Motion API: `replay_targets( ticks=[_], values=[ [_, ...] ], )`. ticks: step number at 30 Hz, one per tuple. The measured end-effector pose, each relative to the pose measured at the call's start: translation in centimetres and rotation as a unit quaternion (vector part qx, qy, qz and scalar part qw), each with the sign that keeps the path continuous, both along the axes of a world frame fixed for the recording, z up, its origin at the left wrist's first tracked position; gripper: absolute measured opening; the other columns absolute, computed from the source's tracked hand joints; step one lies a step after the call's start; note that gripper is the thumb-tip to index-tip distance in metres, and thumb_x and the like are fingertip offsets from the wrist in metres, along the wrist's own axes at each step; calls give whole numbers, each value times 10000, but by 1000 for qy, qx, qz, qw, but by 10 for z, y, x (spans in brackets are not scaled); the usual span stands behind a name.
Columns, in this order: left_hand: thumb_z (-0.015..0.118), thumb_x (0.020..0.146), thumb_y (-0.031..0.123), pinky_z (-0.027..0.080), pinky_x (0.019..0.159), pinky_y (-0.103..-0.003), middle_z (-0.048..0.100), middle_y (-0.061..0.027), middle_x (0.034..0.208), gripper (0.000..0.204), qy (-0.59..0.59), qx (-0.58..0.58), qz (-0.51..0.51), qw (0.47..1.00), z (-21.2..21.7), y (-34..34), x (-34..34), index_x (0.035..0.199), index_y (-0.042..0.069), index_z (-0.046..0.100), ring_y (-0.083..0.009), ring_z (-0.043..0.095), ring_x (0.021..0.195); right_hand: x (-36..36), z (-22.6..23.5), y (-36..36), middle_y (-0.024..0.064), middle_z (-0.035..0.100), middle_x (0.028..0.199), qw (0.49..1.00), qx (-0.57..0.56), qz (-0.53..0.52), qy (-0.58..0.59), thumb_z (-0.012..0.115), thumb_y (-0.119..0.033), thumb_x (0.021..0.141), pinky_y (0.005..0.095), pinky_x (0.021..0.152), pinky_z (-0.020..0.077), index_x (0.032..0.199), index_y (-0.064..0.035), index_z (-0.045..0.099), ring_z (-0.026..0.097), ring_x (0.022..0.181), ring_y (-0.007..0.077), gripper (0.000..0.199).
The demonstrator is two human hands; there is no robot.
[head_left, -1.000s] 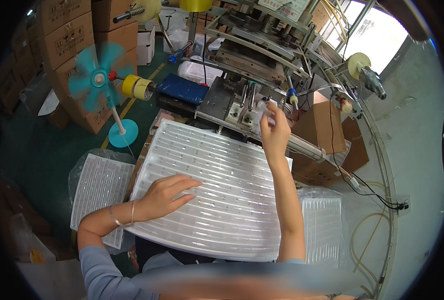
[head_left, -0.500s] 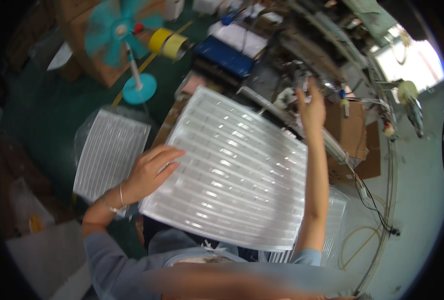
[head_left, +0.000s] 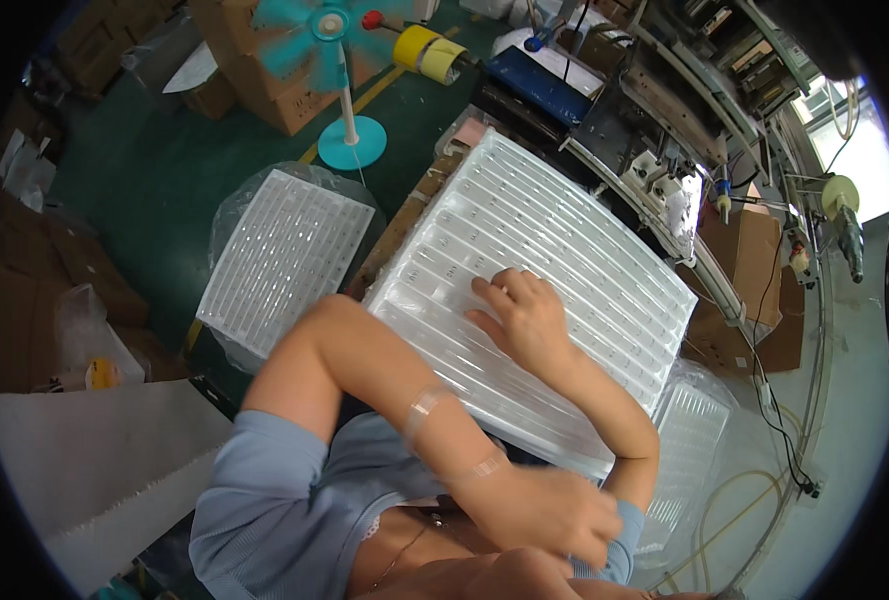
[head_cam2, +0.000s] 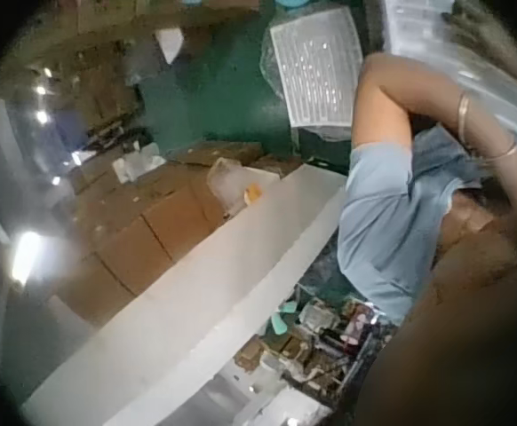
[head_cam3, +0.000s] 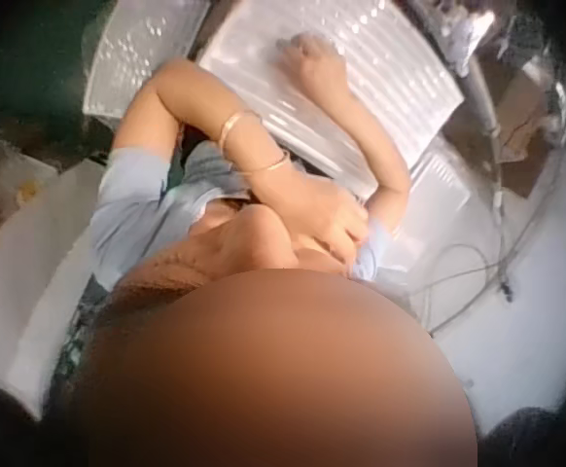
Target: The recorder is placing small components into a plastic filter grid/tray using their hands and a small tool at a workstation.
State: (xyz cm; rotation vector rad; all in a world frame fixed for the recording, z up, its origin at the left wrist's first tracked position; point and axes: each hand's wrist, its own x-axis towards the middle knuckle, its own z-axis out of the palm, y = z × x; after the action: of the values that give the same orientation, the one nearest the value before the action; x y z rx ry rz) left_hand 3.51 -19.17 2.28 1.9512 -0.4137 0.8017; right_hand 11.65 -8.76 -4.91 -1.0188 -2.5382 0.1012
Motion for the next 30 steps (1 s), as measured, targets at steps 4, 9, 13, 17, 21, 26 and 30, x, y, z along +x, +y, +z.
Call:
replay_targets(
  ticks=[4,9,13,17,21,26,30],
  values=[
    [665,741,211,448,748,-399,561,-113,961,254,-77,-93,-15,993,-1,-56,33,930,52,609,-282,537,915,-6,-19,-7,32,529,891,999,30,-3,-31,714,-209,721,320,707,424,919,-95,608,533,820,197,252],
    [590,805,325,341,876,-433,542,-69,1156,308,26,-84,-168,982,18,-60,24,1024,109,607,-262,466,1115,-10,-15,-8,46,550,980,995,78,48,-28,686,-224,738,335,800,392,921,-77,596,521,906,201,252],
    [554,880,361,238,950,-429,541,-14,1253,271,-506,202,229,807,-4,-66,70,996,124,613,-206,416,1214,-17,-18,-6,52,561,1031,996,57,11,-65,686,-226,735,345,843,388,933,-78,597,522,940,204,263],
    [570,860,314,404,854,-410,566,-87,1100,311,-120,6,-26,992,-3,-25,27,1056,73,600,-274,515,1067,3,-2,-3,60,582,1017,995,30,39,81,709,-142,715,371,814,434,953,-70,561,555,928,234,289],
    [678,745,131,466,846,-417,606,-124,1032,343,123,30,171,977,-19,67,-21,1073,70,598,-321,577,983,72,18,17,100,607,989,966,-29,-94,240,688,-52,775,312,648,486,932,-41,504,598,795,243,242],
    [629,803,72,509,773,-361,655,-138,984,225,143,8,465,874,-41,170,-58,1025,41,641,-267,645,864,170,32,41,62,621,978,880,-85,-304,355,633,-108,860,261,619,479,919,-33,539,581,789,124,134],
    [602,819,53,484,716,-331,667,-108,979,200,56,129,595,791,-35,224,-16,1009,39,660,-239,638,852,191,43,41,78,615,1105,888,9,-301,348,610,-69,851,247,664,506,1002,-29,591,603,897,145,158]
  ],
)
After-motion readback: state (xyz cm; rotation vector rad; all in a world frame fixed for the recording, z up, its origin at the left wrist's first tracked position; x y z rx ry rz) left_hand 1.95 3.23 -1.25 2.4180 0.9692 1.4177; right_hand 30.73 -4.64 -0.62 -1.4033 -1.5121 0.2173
